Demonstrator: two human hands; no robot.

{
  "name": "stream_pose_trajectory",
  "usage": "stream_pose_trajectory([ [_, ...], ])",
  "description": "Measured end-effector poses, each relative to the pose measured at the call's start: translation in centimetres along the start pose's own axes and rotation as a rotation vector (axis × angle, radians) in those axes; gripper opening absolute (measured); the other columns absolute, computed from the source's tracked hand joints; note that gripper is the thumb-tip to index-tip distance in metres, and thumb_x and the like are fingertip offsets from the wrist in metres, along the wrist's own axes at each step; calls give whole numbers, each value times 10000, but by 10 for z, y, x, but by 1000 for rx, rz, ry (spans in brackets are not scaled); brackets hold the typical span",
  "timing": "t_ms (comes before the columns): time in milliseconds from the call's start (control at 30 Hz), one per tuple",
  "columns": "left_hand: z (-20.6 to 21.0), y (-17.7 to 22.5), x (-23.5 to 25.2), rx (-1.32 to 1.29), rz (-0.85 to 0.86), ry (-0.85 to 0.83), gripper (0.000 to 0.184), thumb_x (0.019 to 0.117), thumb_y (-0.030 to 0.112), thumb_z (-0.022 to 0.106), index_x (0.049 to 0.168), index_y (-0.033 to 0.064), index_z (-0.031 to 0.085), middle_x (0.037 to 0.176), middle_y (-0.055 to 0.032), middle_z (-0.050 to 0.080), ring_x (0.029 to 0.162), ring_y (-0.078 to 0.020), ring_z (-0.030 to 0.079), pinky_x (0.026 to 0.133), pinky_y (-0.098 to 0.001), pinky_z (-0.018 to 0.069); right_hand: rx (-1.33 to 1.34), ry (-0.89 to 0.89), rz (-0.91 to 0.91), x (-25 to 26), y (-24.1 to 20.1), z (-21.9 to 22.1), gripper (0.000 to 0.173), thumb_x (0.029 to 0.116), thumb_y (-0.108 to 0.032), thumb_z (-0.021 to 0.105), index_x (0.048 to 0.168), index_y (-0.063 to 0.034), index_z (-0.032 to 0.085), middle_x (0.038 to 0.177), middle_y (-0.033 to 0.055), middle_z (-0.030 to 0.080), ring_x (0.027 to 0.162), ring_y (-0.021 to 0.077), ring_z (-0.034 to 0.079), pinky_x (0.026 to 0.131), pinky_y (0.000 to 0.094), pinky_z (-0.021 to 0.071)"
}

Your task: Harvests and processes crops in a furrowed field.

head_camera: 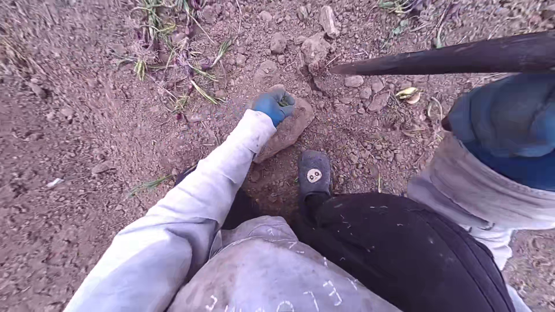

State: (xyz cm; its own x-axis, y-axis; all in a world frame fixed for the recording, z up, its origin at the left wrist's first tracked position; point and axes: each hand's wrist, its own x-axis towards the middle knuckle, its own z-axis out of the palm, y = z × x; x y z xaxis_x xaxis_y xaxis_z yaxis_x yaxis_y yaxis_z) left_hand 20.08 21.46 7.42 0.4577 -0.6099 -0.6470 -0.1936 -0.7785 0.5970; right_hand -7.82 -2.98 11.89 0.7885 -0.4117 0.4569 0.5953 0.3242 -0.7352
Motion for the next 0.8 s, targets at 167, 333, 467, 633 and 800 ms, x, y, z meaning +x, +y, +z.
stream_pose_trajectory([
  [167,-17,55,26,274,35,20,271,1023,256,645,1257,143,726,1246,-124,724,1175,-311,682,1034,-584,500,-652,444,801,30,151,49,529,1105,-423,290,777,-127,580,549,-83,514,424,31,430,428,249,407],
  [333,31,80,67,609,-24,-207,320,1033,232,599,1322,137,698,1340,-171,683,1280,-398,625,1064,-655,465,-586,500,745,2,151,41,436,1079,-423,375,818,-151,594,601,-110,586,446,-18,448,427,196,402],
  [467,90,54,86,475,-57,-193,307,1047,139,545,1278,-20,667,1392,-237,615,1328,-418,569,1100,-601,468,-564,315,392,10,57,45,345,1039,-535,491,811,-323,639,603,-184,586,471,-50,508,424,151,430],
  [633,16,23,62,528,164,-62,406,1048,245,581,1428,113,629,1434,-148,630,1360,-343,565,1136,-548,435,-565,143,556,6,31,23,321,1076,-495,449,908,-326,665,687,-170,660,544,-42,583,493,164,479],
  [800,-122,-83,54,513,-332,455,938,785,243,866,1599,313,405,1673,-162,336,1502,-434,365,1109,-686,405,-791,626,770,-46,166,9,405,1025,-380,487,678,-173,525,499,-153,502,396,-36,439,382,179,376],
])
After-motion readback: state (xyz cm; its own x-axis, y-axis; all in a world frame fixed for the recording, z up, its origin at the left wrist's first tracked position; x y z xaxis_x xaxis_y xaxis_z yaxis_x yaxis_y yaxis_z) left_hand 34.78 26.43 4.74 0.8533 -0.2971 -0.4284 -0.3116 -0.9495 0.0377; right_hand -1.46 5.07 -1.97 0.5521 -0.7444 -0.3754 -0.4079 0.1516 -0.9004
